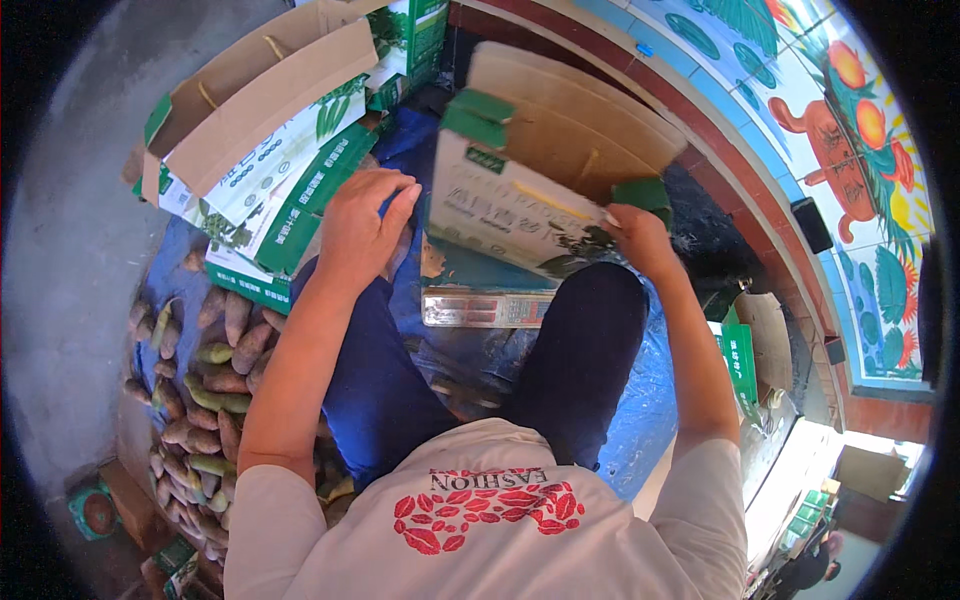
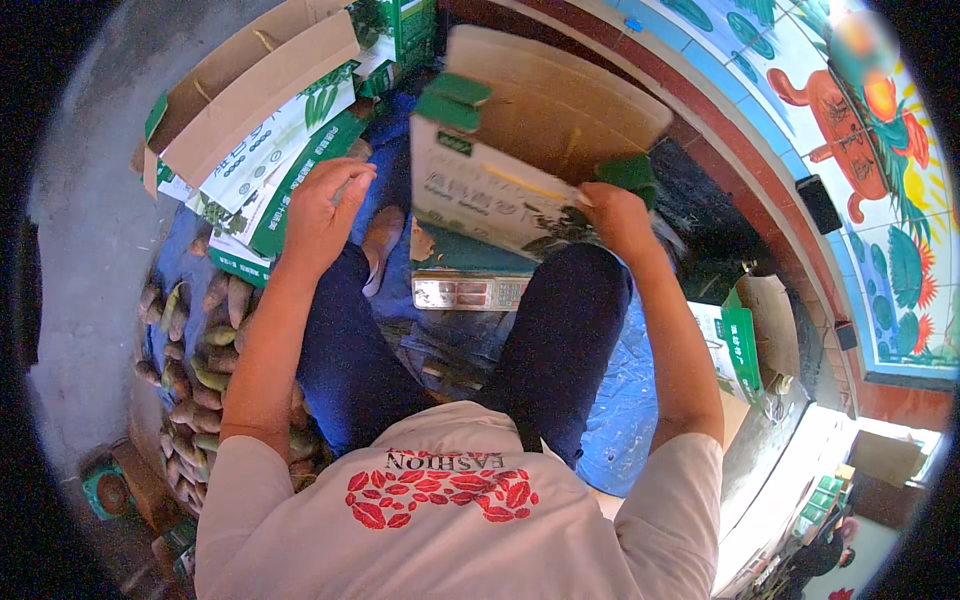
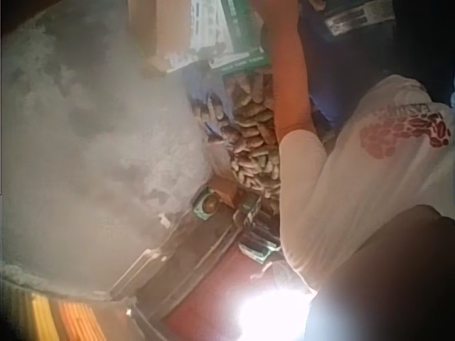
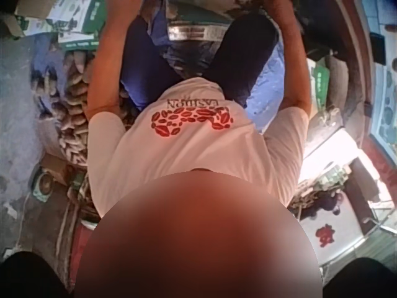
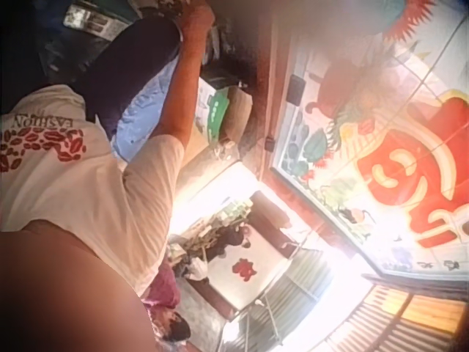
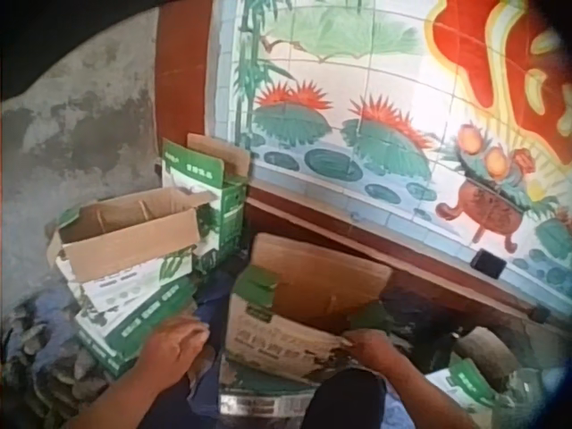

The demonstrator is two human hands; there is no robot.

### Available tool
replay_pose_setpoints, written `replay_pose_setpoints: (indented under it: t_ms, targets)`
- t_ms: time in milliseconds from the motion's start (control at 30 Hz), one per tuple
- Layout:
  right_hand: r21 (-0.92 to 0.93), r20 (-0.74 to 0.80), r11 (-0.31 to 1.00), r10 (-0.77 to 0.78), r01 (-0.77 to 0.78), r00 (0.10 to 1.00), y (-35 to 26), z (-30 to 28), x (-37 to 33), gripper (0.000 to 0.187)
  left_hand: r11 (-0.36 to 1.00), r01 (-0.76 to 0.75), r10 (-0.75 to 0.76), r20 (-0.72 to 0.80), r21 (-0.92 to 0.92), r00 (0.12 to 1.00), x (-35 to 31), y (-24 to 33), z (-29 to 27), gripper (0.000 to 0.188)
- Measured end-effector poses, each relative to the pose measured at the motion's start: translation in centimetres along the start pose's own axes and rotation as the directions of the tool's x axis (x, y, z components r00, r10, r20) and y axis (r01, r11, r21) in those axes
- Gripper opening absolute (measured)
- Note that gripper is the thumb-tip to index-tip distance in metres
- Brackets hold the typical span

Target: Packing produce into cardboard boxes and weighing them on a digital scale.

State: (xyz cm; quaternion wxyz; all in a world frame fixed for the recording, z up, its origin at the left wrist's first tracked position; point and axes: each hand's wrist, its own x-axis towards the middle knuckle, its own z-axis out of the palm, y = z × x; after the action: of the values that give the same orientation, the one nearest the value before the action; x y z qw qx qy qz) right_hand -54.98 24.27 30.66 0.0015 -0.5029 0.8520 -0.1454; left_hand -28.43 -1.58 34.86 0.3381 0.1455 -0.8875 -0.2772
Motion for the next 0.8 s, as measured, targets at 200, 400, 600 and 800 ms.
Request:
replay_pose_setpoints:
  t_ms: [200, 400, 600, 800]
  targets:
    - [0.130, 0.094, 0.958, -0.270, 0.257, 0.958, -2.8, 3.8, 2.8, 0.015, 1.000, -0.012, 0.010, 0.043, 0.027, 0.999, -0.1, 0.0, -0.3, 0.020]
    - [-0.126, 0.386, 0.973, -0.131, 0.193, 0.913, -1.7, 4.3, 1.8, 0.013, 0.999, -0.039, 0.039, 0.016, 0.015, 0.999, -0.1, 0.0, -0.6, 0.019]
    - [-0.204, 0.615, 0.946, -0.076, 0.252, 0.785, -4.7, 1.2, 2.9, 0.030, 0.994, -0.105, 0.102, -0.107, -0.021, 0.989, 0.1, -0.3, 0.2, 0.020]
    - [0.000, 0.622, 0.958, -0.224, 0.287, 0.750, -8.2, 1.5, 4.2, 0.031, 0.996, -0.092, 0.090, -0.145, -0.010, 0.985, 0.3, -0.1, 1.1, 0.022]
